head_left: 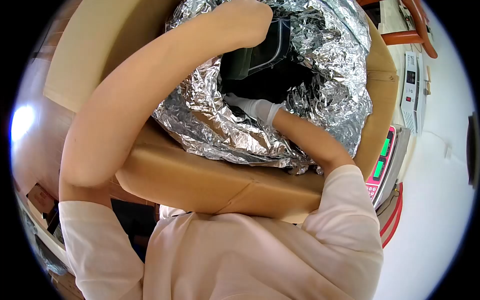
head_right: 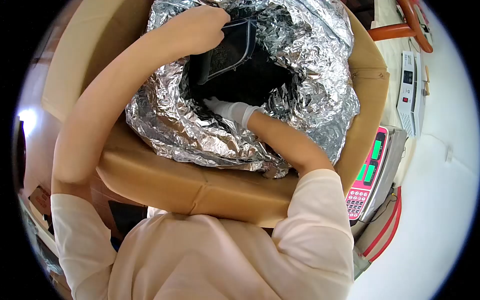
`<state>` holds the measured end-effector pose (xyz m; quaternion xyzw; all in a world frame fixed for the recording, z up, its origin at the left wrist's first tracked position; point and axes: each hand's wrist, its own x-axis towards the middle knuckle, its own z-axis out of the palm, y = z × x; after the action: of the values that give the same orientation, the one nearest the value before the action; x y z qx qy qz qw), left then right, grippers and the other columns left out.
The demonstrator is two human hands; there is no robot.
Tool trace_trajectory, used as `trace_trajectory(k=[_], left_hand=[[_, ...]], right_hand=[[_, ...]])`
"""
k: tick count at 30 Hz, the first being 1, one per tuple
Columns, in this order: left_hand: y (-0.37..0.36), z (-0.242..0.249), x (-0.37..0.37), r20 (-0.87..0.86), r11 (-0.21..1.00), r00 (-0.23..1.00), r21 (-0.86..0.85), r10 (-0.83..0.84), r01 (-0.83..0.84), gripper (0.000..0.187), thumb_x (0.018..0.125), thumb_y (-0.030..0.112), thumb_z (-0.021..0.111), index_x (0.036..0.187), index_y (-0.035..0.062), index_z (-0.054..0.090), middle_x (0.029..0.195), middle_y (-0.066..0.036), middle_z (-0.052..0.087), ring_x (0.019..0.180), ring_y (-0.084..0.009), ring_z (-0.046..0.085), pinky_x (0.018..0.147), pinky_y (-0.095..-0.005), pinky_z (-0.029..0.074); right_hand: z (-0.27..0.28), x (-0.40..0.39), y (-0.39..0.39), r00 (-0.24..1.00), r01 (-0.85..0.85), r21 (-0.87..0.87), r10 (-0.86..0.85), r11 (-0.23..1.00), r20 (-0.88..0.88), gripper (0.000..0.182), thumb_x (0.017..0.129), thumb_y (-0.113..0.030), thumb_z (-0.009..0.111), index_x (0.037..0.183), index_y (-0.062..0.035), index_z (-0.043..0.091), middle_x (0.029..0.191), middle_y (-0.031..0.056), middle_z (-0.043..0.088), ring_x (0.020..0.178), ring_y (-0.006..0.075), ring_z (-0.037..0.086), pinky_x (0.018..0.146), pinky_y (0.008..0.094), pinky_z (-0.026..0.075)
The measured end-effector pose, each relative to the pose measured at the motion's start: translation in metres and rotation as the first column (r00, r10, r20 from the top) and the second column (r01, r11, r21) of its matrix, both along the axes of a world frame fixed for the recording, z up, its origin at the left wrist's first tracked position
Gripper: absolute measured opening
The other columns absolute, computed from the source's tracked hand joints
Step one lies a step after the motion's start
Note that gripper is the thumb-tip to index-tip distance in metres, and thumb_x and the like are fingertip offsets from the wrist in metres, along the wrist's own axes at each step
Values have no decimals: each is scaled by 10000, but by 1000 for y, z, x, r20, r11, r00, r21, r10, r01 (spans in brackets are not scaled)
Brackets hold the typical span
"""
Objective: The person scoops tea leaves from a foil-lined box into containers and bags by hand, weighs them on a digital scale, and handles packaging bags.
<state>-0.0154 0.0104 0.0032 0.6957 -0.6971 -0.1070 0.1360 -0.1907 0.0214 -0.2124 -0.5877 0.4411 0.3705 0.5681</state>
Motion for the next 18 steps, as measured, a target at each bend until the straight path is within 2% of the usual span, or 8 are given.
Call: trace_trajectory(k=[4,5,6,7,9,11,13,18], left_hand=[[0,1,-3,-9,997,1000,-67,24,-24,159,727,81,559,836,4,646,819,-197,646,802,-340,639,706,-425,512],[1,1,-4,-22,994,1000,-105,16,-18,122,690,79,579,753,11,659,788,-184,654,758,-328,650,649,-414,522],[1,3,-4,-36,990,999,-141,7,-12,95,654,78,599,671,19,671,757,-171,663,713,-316,660,592,-403,532],[1,7,-3,-35,989,999,-143,22,-27,95,654,78,599,671,19,671,757,-171,663,713,-316,660,592,-403,532],[-2,15,-2,-36,1000,999,-2,22,-22,102,657,73,588,682,31,678,753,-162,661,693,-312,660,561,-398,525],[-3,14,-2,-24,998,998,7,58,-58,114,653,64,580,691,42,685,756,-159,660,684,-311,658,547,-402,521],[-3,13,-1,-27,999,999,-18,31,-31,129,650,54,575,707,43,691,758,-158,660,684,-310,658,540,-403,521],[0,14,-5,-67,998,996,19,65,-63,154,658,41,574,746,31,699,786,-149,670,720,-302,665,554,-405,524]], right_hand=[[8,-14,-9,958,-234,7,230,972,171,559,956,-388,348,1436,-121,245,1460,117,302,1327,267,305,1088,389,242],[44,-7,-5,979,-163,65,153,985,136,535,964,-384,336,1417,-100,303,1425,127,372,1285,244,374,1075,364,253],[72,0,0,954,-204,-120,225,972,197,388,943,-296,388,1069,-21,632,946,64,639,785,141,535,766,294,430],[107,9,-3,943,-290,-2,286,957,172,420,918,-253,446,1256,-8,491,1253,127,546,1046,175,472,961,291,351],[116,4,-7,935,-208,8,197,978,294,442,897,-266,476,1246,4,493,1211,121,563,1017,164,476,940,288,367],[44,-18,-12,858,-93,-16,88,996,506,485,824,-249,603,1224,9,509,1116,79,598,985,135,501,909,273,396],[66,-19,-20,857,180,338,-316,924,408,462,783,-153,639,1213,-22,531,1079,47,608,965,128,536,880,259,420],[130,-21,-42,757,401,358,-525,843,388,435,765,-55,626,1193,-41,547,1066,45,617,960,149,578,868,291,460]])
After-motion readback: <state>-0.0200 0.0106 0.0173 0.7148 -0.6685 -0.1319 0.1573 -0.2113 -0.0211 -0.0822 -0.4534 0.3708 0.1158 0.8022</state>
